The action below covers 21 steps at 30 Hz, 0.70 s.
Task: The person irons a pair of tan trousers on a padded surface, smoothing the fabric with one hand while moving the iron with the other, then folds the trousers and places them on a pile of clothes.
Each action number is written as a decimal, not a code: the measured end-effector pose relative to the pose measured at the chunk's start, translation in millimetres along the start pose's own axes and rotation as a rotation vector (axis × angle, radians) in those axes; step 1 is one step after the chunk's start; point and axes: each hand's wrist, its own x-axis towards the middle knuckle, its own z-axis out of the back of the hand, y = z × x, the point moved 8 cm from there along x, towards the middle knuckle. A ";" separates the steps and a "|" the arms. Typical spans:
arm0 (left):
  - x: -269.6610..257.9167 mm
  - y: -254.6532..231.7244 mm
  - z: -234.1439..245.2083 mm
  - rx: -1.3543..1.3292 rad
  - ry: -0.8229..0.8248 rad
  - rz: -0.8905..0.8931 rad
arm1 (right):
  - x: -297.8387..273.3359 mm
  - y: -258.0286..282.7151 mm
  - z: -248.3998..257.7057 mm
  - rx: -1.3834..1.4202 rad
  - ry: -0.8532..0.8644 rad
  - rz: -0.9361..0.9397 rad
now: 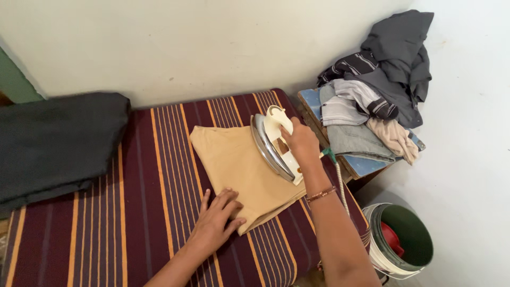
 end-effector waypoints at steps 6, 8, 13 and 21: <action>-9.2 -4.1 7.5 0.016 -0.055 -0.047 | -30.9 0.5 5.2 0.105 0.139 0.193; -12.8 -7.1 12.1 0.024 -0.114 -0.074 | -65.1 8.0 15.5 0.165 0.256 0.212; -13.6 -20.2 15.5 0.025 -0.200 -0.170 | -125.8 41.8 47.4 0.084 0.341 0.271; -11.7 -32.7 20.2 -0.056 -0.224 -0.237 | -75.6 99.6 13.1 0.022 0.076 0.289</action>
